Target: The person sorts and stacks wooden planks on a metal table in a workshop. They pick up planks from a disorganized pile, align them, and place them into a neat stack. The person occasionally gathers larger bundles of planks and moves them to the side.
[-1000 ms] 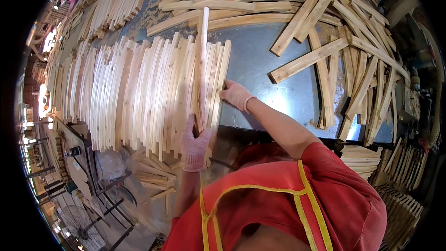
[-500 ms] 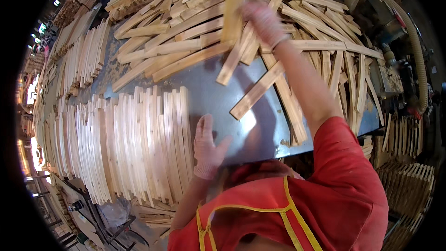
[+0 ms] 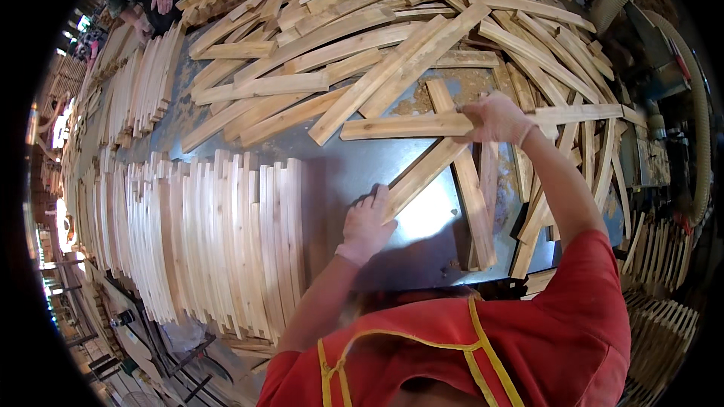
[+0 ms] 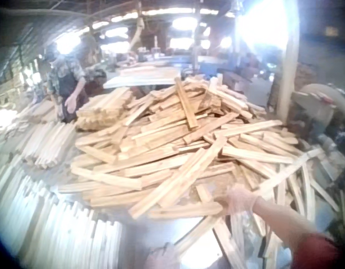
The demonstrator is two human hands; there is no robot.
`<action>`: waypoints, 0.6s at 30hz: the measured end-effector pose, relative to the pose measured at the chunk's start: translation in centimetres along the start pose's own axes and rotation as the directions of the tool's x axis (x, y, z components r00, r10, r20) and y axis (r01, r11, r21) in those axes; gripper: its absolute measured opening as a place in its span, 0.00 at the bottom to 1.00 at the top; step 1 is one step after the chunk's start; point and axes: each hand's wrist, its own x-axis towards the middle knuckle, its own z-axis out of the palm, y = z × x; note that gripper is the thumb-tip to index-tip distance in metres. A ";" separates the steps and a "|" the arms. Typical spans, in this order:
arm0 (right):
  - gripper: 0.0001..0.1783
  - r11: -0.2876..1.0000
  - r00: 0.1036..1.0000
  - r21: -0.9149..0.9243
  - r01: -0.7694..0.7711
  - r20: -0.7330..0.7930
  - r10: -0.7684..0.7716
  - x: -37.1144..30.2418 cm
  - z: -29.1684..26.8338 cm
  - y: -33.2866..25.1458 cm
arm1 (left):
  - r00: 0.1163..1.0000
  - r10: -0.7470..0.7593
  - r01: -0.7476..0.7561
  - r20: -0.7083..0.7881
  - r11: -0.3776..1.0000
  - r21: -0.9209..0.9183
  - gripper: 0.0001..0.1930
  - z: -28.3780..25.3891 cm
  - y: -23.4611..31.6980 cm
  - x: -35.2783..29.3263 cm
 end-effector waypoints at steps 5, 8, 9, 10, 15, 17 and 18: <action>0.40 0.761 0.986 0.644 -0.076 -0.063 0.151 -7.3 4.6 -3.3 | 0.972 -0.220 0.213 0.080 0.688 -0.694 0.45 0.5 -4.7 -12.5; 0.44 0.330 0.974 0.944 0.006 -0.080 0.211 -8.7 11.4 -7.8 | 0.916 -0.331 0.332 0.228 0.306 -0.892 0.45 1.2 -6.1 -20.2; 0.43 0.169 0.987 0.986 0.000 -0.027 0.156 -9.1 13.4 -10.2 | 0.907 -0.356 0.325 0.225 0.252 -0.911 0.45 2.8 -7.3 -22.6; 0.41 -0.023 0.997 0.998 0.056 -0.055 0.053 -9.8 13.9 -14.2 | 0.911 -0.346 0.280 0.223 0.125 -0.952 0.46 4.4 -8.0 -24.8; 0.46 0.166 0.987 0.975 -0.146 0.132 0.093 -8.8 25.2 -28.9 | 0.910 -0.404 0.332 0.093 0.578 -0.745 0.47 8.1 -9.7 -31.4; 0.42 0.687 0.990 0.721 -0.090 0.138 -0.016 -8.4 24.8 -33.2 | 0.950 -0.276 0.240 -0.145 0.944 -0.225 0.45 5.3 -9.0 -31.9; 0.41 0.719 0.984 0.690 -0.085 0.172 -0.048 -8.4 23.5 -35.5 | 0.929 -0.313 0.279 -0.199 0.943 -0.181 0.45 3.4 -8.0 -31.8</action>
